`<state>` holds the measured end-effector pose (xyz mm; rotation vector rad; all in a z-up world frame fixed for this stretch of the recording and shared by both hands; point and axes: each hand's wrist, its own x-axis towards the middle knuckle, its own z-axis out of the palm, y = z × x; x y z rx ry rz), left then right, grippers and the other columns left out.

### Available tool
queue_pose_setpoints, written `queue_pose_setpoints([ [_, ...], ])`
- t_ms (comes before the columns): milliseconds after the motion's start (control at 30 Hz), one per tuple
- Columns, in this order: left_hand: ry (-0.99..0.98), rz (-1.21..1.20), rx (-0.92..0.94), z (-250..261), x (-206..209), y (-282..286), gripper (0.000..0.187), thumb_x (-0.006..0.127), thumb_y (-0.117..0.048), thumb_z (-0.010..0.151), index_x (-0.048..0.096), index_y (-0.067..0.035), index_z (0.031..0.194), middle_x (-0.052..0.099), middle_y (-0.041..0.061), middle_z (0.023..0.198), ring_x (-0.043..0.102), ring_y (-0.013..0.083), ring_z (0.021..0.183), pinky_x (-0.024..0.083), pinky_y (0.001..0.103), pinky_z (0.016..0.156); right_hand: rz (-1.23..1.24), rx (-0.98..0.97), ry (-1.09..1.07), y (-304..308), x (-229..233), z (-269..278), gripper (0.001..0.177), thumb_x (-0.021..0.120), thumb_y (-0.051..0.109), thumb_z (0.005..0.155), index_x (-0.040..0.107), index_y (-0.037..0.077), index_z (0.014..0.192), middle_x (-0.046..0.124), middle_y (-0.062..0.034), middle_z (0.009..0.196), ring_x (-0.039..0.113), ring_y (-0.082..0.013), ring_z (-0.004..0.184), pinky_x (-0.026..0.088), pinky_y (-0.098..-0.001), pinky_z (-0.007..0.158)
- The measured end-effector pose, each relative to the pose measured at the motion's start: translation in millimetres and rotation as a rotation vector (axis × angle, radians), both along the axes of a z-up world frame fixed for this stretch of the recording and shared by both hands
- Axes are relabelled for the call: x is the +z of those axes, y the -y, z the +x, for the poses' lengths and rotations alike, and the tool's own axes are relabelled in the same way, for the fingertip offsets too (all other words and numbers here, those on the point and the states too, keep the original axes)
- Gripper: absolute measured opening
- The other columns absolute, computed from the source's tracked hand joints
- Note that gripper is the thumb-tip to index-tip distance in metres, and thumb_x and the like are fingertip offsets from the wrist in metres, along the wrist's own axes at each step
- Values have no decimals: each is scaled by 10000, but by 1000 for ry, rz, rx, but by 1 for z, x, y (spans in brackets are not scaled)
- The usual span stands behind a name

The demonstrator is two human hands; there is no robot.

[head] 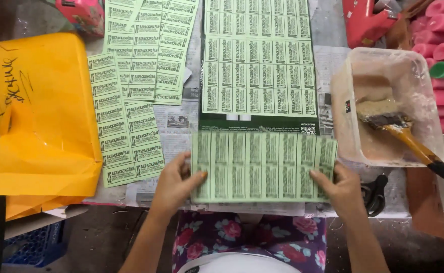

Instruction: Applying glue to a poster board with a brush and then sticking sheets of labels onto it.

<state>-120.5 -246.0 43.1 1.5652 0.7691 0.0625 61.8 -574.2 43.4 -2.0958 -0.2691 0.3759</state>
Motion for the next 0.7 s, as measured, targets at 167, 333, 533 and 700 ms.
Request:
queue_pose_setpoints([
  [167, -13, 106, 38, -17, -44, 21, 350, 809, -175, 857, 717, -62, 1175, 729, 111, 708, 635, 169, 607, 525, 309, 513, -58, 4, 71, 3, -24, -1, 345, 813, 202, 887, 746, -6, 1155, 752, -237, 957, 706, -335, 928, 550, -491, 830],
  [333, 0, 287, 86, 19, -29, 16, 392, 805, -170, 873, 673, -18, 1209, 755, 179, 874, 715, 261, 774, 590, 384, 655, -145, 8, 312, -28, -3, 10, 513, 783, 118, 901, 643, -87, 1350, 683, -348, 1148, 633, -514, 1104, 504, -587, 933],
  [533, 91, 407, 84, 51, -29, 8, 420, 764, -65, 872, 618, 7, 1259, 712, 167, 844, 694, 244, 750, 571, 385, 676, -226, 48, 569, -21, -45, 48, 609, 817, 121, 884, 631, -49, 1437, 687, -312, 1102, 654, -490, 1032, 520, -561, 881],
  [700, 50, 605, 29, 56, -50, 3, 535, 812, -80, 820, 587, -20, 1302, 714, 168, 882, 705, 263, 691, 582, 389, 612, -358, 138, 787, -25, -58, 59, 745, 857, 140, 825, 585, -22, 1499, 696, -256, 1141, 624, -406, 1034, 496, -483, 942],
])
